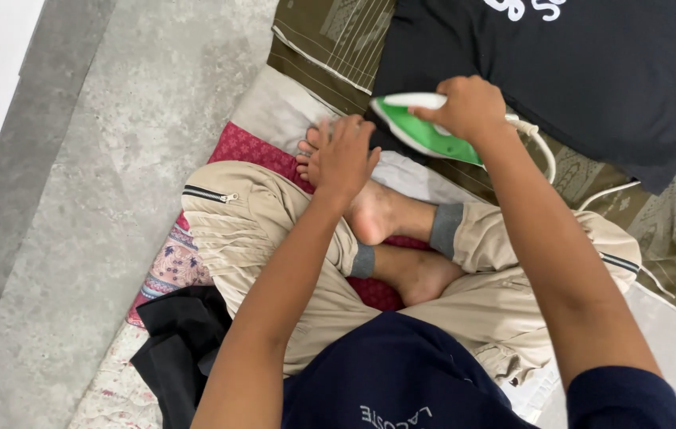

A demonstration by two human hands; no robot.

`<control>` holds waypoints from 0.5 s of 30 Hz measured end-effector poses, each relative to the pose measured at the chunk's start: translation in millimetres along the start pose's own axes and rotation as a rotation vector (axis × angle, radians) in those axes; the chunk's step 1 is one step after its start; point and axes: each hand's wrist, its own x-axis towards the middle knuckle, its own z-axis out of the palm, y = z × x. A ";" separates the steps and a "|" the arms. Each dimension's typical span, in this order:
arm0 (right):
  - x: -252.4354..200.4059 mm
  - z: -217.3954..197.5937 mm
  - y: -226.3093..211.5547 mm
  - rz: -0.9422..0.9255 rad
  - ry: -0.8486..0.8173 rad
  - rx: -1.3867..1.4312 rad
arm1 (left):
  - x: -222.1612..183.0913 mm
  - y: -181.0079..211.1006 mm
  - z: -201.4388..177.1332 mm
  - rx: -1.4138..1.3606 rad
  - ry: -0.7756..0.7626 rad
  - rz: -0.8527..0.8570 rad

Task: Ironing a black t-shirt on a mat on the floor.

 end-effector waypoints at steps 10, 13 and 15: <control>7.3 13.1 26.3 0.080 0.197 0.024 | 52.5 10.8 94.5 0.248 0.322 0.741; -1.1 5.5 20.5 0.184 0.099 0.127 | 41.0 15.2 92.8 0.313 -0.099 0.623; -2.2 16.3 27.7 0.077 0.100 0.017 | 24.5 6.2 88.9 0.274 -0.028 0.576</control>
